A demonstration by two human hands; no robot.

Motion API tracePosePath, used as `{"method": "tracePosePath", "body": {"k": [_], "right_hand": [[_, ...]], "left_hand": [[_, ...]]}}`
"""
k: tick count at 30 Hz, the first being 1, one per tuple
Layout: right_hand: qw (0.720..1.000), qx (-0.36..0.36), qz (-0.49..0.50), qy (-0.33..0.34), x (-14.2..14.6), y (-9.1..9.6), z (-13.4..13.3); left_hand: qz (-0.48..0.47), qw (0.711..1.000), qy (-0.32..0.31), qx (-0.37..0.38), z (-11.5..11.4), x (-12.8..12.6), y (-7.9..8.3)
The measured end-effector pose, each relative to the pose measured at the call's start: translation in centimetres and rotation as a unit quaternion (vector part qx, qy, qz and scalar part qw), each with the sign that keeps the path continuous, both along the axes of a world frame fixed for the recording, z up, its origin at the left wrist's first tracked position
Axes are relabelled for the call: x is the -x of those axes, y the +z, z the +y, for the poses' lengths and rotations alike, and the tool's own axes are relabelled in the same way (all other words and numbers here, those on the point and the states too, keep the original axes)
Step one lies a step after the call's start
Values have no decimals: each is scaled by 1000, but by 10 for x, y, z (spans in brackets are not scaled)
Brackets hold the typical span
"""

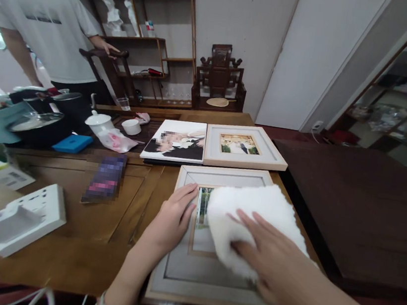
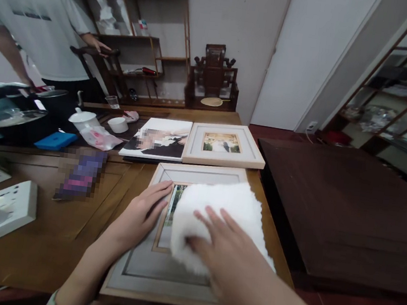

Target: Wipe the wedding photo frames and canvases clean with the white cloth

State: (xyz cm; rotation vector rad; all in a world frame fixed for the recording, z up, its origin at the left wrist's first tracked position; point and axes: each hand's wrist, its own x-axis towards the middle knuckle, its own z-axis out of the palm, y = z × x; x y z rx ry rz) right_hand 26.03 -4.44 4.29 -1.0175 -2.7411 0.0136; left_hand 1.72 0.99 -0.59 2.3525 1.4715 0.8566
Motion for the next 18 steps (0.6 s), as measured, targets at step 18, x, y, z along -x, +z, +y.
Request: {"method": "tracePosePath", "body": {"k": [18], "right_hand": [[992, 52, -80, 84, -6, 13, -19]], "left_hand": [[-14, 1000, 17, -5, 0, -1, -4]]}}
